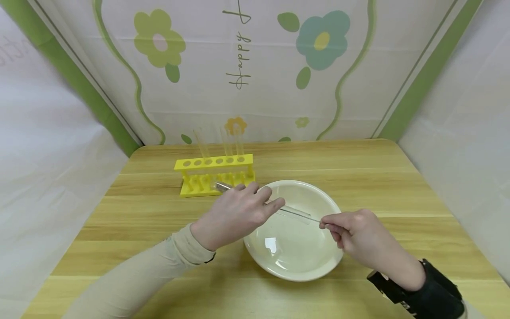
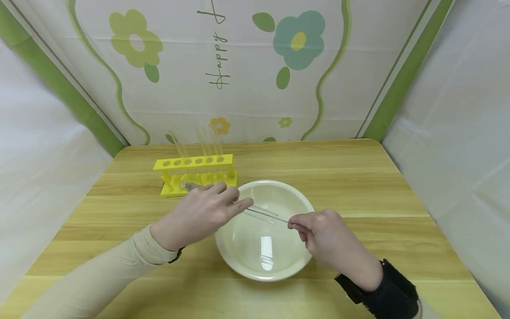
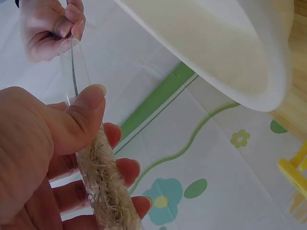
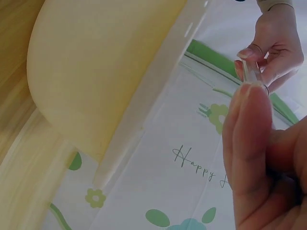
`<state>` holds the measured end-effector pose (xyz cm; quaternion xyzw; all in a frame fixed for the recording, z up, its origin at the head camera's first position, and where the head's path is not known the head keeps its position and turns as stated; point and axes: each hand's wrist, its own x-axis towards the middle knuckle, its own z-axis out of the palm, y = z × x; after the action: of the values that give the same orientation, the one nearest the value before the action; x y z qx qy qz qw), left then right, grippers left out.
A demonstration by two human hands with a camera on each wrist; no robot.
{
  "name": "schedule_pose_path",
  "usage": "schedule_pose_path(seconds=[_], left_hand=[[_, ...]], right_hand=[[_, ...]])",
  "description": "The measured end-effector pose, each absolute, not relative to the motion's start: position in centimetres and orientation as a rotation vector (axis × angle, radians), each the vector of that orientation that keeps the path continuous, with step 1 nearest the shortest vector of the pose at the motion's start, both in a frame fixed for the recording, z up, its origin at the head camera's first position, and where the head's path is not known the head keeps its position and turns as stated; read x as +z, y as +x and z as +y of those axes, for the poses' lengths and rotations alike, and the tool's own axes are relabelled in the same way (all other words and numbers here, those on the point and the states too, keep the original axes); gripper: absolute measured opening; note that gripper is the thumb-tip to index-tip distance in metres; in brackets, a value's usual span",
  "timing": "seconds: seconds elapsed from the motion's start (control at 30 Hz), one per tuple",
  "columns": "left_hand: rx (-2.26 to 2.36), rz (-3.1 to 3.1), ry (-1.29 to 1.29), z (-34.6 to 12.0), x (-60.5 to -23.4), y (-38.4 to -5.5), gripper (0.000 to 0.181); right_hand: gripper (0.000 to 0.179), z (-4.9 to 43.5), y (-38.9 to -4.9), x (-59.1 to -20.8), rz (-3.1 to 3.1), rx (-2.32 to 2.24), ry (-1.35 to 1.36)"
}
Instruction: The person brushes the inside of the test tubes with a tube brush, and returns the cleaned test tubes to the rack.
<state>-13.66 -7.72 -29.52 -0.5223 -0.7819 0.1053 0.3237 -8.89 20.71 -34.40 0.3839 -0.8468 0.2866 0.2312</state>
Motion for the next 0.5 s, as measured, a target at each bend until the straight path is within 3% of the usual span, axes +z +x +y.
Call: schedule_pose_path(seconds=[0.5], left_hand=[[0.292, -2.013, -1.335, -8.43, -29.32, -13.79, 0.031]], right_hand=[[0.031, 21.57, -8.13, -33.85, -2.475, 1.024, 0.993]])
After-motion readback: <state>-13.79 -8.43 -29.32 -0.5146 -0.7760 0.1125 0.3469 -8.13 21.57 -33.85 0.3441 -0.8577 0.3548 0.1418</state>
